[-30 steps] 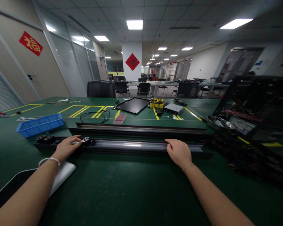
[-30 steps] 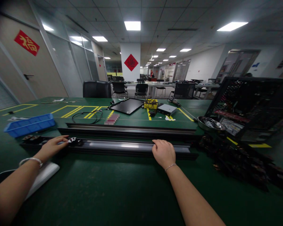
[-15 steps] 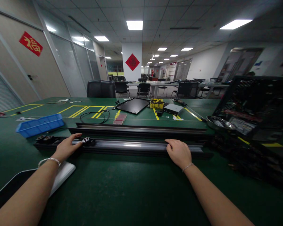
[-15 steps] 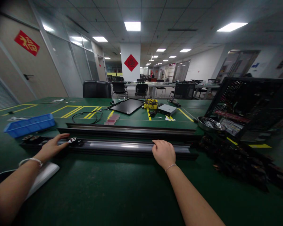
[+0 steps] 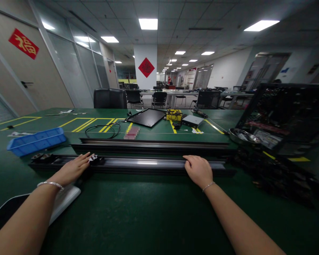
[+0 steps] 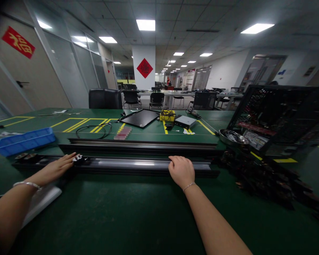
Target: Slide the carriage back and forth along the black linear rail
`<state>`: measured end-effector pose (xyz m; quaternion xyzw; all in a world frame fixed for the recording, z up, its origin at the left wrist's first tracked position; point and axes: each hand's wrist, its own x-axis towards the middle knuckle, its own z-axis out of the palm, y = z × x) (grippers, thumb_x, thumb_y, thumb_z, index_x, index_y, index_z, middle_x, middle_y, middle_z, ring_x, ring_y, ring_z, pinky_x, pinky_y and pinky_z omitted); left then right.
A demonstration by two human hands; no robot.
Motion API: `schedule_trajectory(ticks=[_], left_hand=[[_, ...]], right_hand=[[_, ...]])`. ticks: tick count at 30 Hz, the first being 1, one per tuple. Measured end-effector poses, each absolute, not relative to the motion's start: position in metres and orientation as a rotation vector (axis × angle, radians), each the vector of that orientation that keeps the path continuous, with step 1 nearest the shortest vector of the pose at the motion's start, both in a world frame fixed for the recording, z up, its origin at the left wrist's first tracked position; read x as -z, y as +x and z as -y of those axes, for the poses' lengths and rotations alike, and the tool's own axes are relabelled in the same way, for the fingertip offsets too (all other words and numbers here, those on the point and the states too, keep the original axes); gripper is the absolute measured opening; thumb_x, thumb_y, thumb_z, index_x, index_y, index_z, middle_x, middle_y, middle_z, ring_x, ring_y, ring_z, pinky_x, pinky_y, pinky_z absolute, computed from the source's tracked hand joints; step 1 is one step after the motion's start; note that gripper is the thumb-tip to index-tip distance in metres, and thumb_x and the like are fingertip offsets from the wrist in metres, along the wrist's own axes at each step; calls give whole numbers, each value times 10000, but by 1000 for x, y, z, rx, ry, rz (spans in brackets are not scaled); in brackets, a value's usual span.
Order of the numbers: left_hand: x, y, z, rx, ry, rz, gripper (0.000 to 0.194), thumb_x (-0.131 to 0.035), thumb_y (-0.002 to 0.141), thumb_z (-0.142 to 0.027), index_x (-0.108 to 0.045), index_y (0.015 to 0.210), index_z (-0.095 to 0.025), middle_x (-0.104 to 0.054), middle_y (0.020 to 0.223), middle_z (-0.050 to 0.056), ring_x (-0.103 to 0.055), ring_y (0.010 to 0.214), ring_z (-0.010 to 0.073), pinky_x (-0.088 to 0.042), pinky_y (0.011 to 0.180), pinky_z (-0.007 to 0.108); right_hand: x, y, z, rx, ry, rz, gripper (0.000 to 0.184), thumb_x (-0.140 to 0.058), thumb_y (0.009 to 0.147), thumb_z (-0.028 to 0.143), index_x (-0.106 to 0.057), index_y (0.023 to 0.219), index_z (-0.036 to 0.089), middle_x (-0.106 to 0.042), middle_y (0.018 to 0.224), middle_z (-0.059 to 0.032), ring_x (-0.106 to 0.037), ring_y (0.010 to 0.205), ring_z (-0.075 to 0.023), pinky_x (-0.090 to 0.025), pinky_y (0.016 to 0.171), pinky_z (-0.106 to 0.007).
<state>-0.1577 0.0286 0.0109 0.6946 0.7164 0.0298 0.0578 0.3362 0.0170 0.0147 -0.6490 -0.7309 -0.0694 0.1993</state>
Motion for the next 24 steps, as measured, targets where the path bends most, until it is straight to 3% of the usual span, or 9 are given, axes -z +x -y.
schedule_trajectory(ticks=[3, 6, 9, 11, 16, 20, 24], left_hand=[[-22, -142, -22, 121, 2053, -2197, 625, -299, 806, -433, -392, 1363, -167, -168, 1502, 77, -202, 1365, 295, -207, 1047, 577], [-30, -125, -18, 209, 1975, -2275, 775, -369, 760, -577, -323, 1395, -137, -121, 1505, 121, -188, 1365, 321, -217, 1035, 590], [-31, -112, -17, 168, 1902, -2320, 746, -363, 759, -612, -414, 1348, -158, -191, 1490, 146, -228, 1346, 360, -235, 997, 642], [-26, -106, -16, 51, 1883, -2370, 708, -356, 770, -607, -466, 1313, -167, -248, 1476, 152, -251, 1335, 372, -242, 998, 637], [-7, -92, -7, -321, 1837, -2548, 792, -234, 806, -632, -343, 1379, -96, -288, 1469, 149, -209, 1358, 336, -231, 1029, 604], [-1, -84, -3, -459, 1795, -2604, 812, -252, 802, -628, -312, 1385, -66, -385, 1407, 196, -261, 1333, 349, -237, 1036, 568], [4, -82, -10, -555, 1749, -2629, 824, -266, 802, -589, -268, 1390, -12, -327, 1435, 210, -239, 1338, 359, -240, 1055, 515]], right_hand=[[-15, 336, -17, 192, -1810, 2038, 366, -369, 833, 238, -659, 1054, 221, -671, 1089, -29, -577, 1003, -180, -382, 886, -340], [-15, 335, -16, 192, -1808, 2033, 364, -369, 832, 238, -660, 1049, 222, -672, 1085, -28, -578, 1003, -181, -383, 885, -342], [-15, 335, -16, 196, -1814, 2024, 364, -370, 829, 237, -660, 1048, 219, -672, 1084, -28, -580, 1001, -188, -382, 890, -352], [-14, 336, -16, 200, -1814, 2023, 365, -369, 829, 235, -660, 1049, 216, -671, 1085, -29, -581, 1002, -189, -384, 888, -356], [-13, 337, -18, 204, -1803, 2041, 360, -382, 822, 227, -663, 1046, 219, -674, 1080, -32, -584, 1001, -182, -392, 882, -345], [-12, 338, -19, 217, -1802, 2049, 365, -379, 819, 232, -662, 1049, 216, -671, 1087, -41, -583, 1007, -192, -395, 884, -353], [-11, 339, -20, 229, -1800, 2057, 371, -374, 817, 235, -661, 1050, 215, -670, 1089, -34, -580, 1017, -198, -399, 887, -363]])
